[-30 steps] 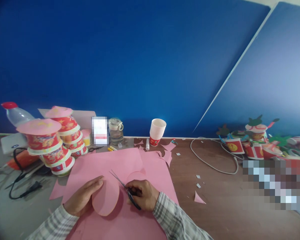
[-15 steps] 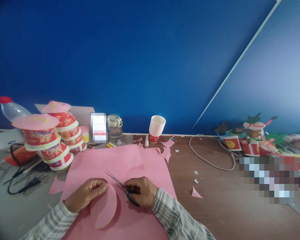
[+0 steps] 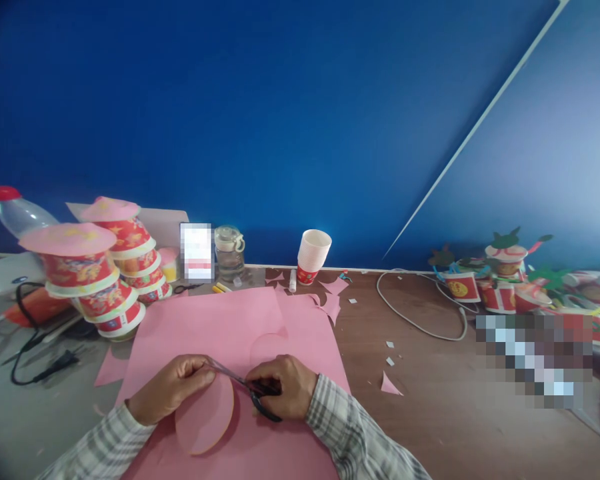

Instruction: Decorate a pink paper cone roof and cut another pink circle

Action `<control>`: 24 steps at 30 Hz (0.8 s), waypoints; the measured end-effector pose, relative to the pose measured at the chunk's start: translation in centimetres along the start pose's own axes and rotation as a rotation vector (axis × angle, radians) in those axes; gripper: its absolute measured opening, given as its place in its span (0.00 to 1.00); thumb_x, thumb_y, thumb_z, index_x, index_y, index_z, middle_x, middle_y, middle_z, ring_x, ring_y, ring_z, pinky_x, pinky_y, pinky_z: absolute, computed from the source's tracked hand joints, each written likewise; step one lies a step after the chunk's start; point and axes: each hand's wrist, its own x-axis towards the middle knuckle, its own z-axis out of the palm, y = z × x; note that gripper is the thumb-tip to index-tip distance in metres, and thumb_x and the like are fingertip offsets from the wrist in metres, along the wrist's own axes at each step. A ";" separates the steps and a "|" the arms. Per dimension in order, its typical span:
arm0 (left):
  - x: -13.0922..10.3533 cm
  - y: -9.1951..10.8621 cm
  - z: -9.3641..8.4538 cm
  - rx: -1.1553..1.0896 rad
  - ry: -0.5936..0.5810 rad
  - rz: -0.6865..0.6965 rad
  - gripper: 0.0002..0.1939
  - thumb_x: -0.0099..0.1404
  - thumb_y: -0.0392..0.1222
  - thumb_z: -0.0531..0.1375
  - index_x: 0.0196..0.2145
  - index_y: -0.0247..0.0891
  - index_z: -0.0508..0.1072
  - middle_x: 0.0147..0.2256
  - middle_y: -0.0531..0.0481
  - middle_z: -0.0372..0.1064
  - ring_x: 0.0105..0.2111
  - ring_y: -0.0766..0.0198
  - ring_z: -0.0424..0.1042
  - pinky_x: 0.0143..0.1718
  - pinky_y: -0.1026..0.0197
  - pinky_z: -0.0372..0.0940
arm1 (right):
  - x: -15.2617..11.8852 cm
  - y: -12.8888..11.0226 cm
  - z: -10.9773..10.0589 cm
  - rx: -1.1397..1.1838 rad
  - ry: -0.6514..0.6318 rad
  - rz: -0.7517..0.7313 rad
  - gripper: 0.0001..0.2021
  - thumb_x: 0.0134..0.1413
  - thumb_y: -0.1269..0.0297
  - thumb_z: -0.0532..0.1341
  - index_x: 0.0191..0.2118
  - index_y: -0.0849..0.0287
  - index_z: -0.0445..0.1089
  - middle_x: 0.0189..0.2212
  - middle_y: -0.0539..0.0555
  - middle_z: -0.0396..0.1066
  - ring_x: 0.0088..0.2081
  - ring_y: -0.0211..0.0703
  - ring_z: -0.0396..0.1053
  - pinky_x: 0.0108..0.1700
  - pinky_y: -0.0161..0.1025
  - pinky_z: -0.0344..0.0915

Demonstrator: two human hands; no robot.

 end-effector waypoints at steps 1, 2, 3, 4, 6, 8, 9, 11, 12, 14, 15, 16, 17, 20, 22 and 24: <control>0.0 0.0 0.0 0.006 0.006 0.006 0.12 0.46 0.51 0.59 0.18 0.40 0.68 0.16 0.63 0.53 0.19 0.70 0.52 0.20 0.67 0.52 | 0.0 -0.2 0.0 -0.015 0.006 -0.013 0.12 0.41 0.67 0.65 0.36 0.59 0.73 0.16 0.42 0.57 0.18 0.30 0.53 0.19 0.26 0.50; 0.0 0.0 0.0 0.011 0.012 0.013 0.13 0.46 0.52 0.59 0.18 0.40 0.68 0.15 0.63 0.53 0.18 0.70 0.52 0.20 0.67 0.52 | 0.0 -0.3 0.0 -0.030 0.014 -0.024 0.11 0.41 0.67 0.65 0.36 0.59 0.73 0.16 0.42 0.57 0.18 0.31 0.53 0.19 0.26 0.50; 0.0 0.1 0.0 0.014 0.018 0.019 0.13 0.46 0.52 0.58 0.19 0.39 0.69 0.15 0.63 0.53 0.18 0.70 0.52 0.20 0.67 0.52 | 0.0 -0.4 -0.1 -0.045 0.020 -0.032 0.11 0.41 0.67 0.65 0.36 0.59 0.73 0.15 0.42 0.57 0.18 0.31 0.53 0.19 0.26 0.50; -0.1 0.1 0.1 0.013 0.023 0.021 0.14 0.46 0.53 0.58 0.19 0.39 0.69 0.15 0.63 0.53 0.18 0.70 0.52 0.20 0.67 0.52 | 0.0 -0.6 0.0 -0.061 0.022 -0.036 0.11 0.40 0.67 0.65 0.35 0.59 0.73 0.15 0.42 0.57 0.18 0.31 0.53 0.19 0.26 0.50; -0.1 0.2 0.1 0.009 0.034 0.019 0.15 0.45 0.55 0.58 0.19 0.39 0.69 0.15 0.63 0.53 0.19 0.70 0.52 0.20 0.68 0.52 | 0.0 -0.8 0.0 -0.103 0.037 -0.043 0.10 0.40 0.68 0.65 0.35 0.58 0.74 0.15 0.42 0.59 0.18 0.31 0.54 0.20 0.26 0.51; -0.1 0.3 0.2 0.004 0.045 0.016 0.16 0.45 0.56 0.58 0.19 0.39 0.68 0.16 0.63 0.53 0.19 0.70 0.52 0.20 0.68 0.52 | 0.0 -0.9 0.1 -0.145 0.054 -0.056 0.10 0.40 0.69 0.65 0.34 0.58 0.74 0.16 0.42 0.61 0.18 0.31 0.55 0.22 0.26 0.53; -0.1 0.3 0.2 0.003 0.049 0.014 0.16 0.44 0.56 0.58 0.19 0.39 0.68 0.16 0.63 0.53 0.19 0.70 0.52 0.20 0.68 0.52 | 0.1 -0.9 0.1 -0.160 0.059 -0.063 0.09 0.41 0.69 0.64 0.34 0.58 0.73 0.16 0.43 0.62 0.18 0.31 0.55 0.22 0.26 0.53; -0.1 0.3 0.2 0.001 0.053 0.011 0.16 0.44 0.56 0.58 0.19 0.39 0.69 0.15 0.63 0.54 0.18 0.70 0.52 0.20 0.68 0.52 | 0.1 -0.9 0.2 -0.184 0.054 -0.073 0.09 0.41 0.69 0.64 0.33 0.58 0.73 0.17 0.43 0.63 0.18 0.31 0.55 0.22 0.26 0.53; -0.1 0.3 0.2 0.001 0.053 0.012 0.16 0.44 0.56 0.58 0.19 0.39 0.69 0.15 0.63 0.54 0.19 0.70 0.52 0.20 0.68 0.52 | 0.1 -1.0 0.2 -0.197 0.052 -0.075 0.08 0.41 0.68 0.63 0.33 0.58 0.73 0.17 0.43 0.63 0.18 0.31 0.55 0.22 0.26 0.53; -0.1 0.4 0.2 0.001 0.051 0.019 0.16 0.44 0.56 0.58 0.20 0.39 0.70 0.16 0.62 0.56 0.20 0.69 0.54 0.21 0.67 0.54 | 0.2 -1.0 0.2 -0.216 0.059 -0.072 0.07 0.41 0.68 0.63 0.32 0.58 0.73 0.16 0.43 0.63 0.18 0.31 0.55 0.22 0.26 0.53; -0.1 0.4 0.2 -0.001 0.051 0.023 0.16 0.45 0.56 0.58 0.20 0.39 0.70 0.17 0.61 0.58 0.21 0.68 0.55 0.23 0.67 0.55 | 0.2 -1.0 0.3 -0.221 0.063 -0.068 0.07 0.41 0.67 0.64 0.31 0.58 0.73 0.16 0.43 0.63 0.18 0.31 0.55 0.22 0.26 0.53; -0.1 0.4 0.2 -0.002 0.050 0.028 0.16 0.45 0.56 0.58 0.20 0.39 0.71 0.18 0.61 0.59 0.22 0.68 0.56 0.24 0.66 0.56 | 0.2 -1.0 0.3 -0.224 0.067 -0.064 0.06 0.41 0.67 0.64 0.31 0.58 0.73 0.16 0.43 0.63 0.18 0.31 0.54 0.22 0.26 0.53; -0.1 0.5 0.2 -0.003 0.050 0.031 0.16 0.45 0.56 0.58 0.20 0.39 0.71 0.18 0.60 0.60 0.22 0.67 0.57 0.25 0.66 0.56 | 0.3 -1.0 0.3 -0.225 0.071 -0.063 0.06 0.41 0.67 0.64 0.30 0.59 0.73 0.16 0.43 0.63 0.18 0.31 0.54 0.22 0.26 0.53; -0.1 0.4 0.2 -0.004 0.054 0.031 0.16 0.45 0.56 0.58 0.21 0.39 0.72 0.18 0.60 0.61 0.22 0.67 0.58 0.26 0.66 0.57 | 0.3 -0.9 0.4 -0.230 0.067 -0.065 0.04 0.40 0.68 0.64 0.28 0.59 0.73 0.15 0.42 0.62 0.18 0.31 0.54 0.22 0.25 0.53; -0.1 0.4 0.2 -0.004 0.058 0.031 0.16 0.45 0.56 0.58 0.22 0.39 0.72 0.18 0.60 0.61 0.22 0.67 0.58 0.25 0.66 0.57 | 0.3 -0.9 0.4 -0.225 0.058 -0.065 0.03 0.41 0.69 0.63 0.27 0.59 0.73 0.15 0.43 0.63 0.17 0.31 0.55 0.22 0.26 0.53; -0.1 0.3 0.2 -0.007 0.061 0.030 0.16 0.45 0.56 0.58 0.21 0.39 0.72 0.18 0.60 0.61 0.22 0.67 0.58 0.25 0.66 0.57 | 0.4 -0.9 0.4 -0.230 0.053 -0.069 0.03 0.42 0.69 0.63 0.28 0.59 0.73 0.16 0.43 0.65 0.18 0.31 0.55 0.23 0.26 0.54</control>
